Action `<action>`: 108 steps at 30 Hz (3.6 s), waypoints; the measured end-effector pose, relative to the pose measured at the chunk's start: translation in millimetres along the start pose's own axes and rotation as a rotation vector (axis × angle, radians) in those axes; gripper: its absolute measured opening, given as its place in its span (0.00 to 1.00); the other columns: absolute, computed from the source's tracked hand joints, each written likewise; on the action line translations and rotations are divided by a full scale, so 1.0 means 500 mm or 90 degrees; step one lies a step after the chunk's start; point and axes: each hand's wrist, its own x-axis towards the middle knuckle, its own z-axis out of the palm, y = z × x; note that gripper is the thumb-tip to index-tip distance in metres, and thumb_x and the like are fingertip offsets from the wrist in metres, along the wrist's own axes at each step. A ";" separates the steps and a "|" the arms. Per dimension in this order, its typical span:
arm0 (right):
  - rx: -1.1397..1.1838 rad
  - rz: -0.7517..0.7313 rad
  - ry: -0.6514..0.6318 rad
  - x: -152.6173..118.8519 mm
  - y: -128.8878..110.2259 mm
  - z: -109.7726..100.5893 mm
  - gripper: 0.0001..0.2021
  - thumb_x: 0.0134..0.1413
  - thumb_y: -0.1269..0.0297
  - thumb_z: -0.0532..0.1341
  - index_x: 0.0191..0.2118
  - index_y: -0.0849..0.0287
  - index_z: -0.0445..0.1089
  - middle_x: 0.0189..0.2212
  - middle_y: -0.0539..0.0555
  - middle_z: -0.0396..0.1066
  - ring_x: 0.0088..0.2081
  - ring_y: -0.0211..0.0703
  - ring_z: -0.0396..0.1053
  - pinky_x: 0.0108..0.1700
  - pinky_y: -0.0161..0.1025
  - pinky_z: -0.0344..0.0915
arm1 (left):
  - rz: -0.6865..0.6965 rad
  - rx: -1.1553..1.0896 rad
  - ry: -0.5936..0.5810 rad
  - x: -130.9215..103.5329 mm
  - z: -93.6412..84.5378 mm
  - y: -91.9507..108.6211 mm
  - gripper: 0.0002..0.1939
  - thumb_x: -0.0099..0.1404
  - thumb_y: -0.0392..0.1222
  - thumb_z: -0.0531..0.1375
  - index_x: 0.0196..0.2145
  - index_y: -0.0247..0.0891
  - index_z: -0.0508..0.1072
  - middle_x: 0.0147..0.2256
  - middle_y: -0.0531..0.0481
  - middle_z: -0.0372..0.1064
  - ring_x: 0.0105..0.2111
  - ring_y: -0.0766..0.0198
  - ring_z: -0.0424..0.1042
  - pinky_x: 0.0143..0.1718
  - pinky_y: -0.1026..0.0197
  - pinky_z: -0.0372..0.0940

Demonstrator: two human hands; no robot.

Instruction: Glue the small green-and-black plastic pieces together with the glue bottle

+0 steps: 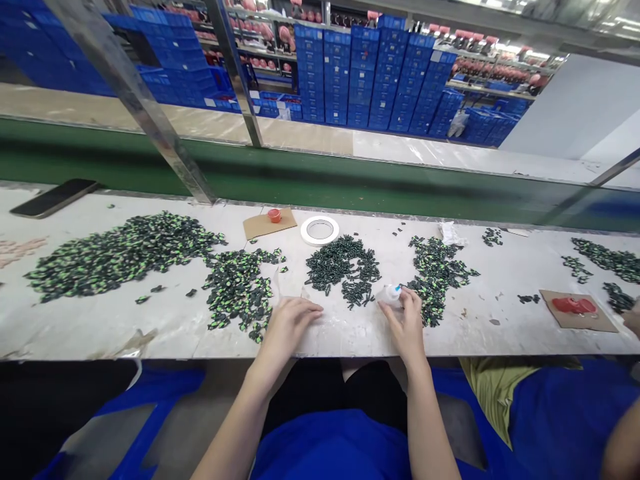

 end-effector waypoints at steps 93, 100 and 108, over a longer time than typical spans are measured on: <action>0.181 0.149 -0.050 -0.026 -0.047 0.026 0.16 0.48 0.52 0.64 0.26 0.62 0.77 0.21 0.52 0.74 0.24 0.43 0.69 0.27 0.36 0.64 | -0.026 -0.077 0.079 -0.019 0.092 -0.003 0.05 0.55 0.36 0.67 0.32 0.40 0.80 0.33 0.47 0.77 0.33 0.58 0.78 0.43 0.53 0.72; 0.185 0.166 -0.047 -0.025 -0.055 0.027 0.15 0.47 0.52 0.64 0.26 0.62 0.76 0.21 0.52 0.74 0.25 0.43 0.69 0.29 0.36 0.64 | -0.024 -0.073 0.075 -0.020 0.091 -0.001 0.05 0.55 0.34 0.67 0.32 0.40 0.80 0.33 0.47 0.77 0.34 0.58 0.78 0.43 0.53 0.72; 0.227 0.169 0.063 -0.022 -0.054 0.022 0.16 0.46 0.52 0.64 0.21 0.61 0.70 0.17 0.49 0.66 0.21 0.39 0.62 0.24 0.35 0.59 | -0.027 -0.076 0.076 -0.020 0.092 -0.002 0.04 0.56 0.35 0.67 0.32 0.40 0.80 0.33 0.46 0.77 0.33 0.58 0.78 0.41 0.54 0.72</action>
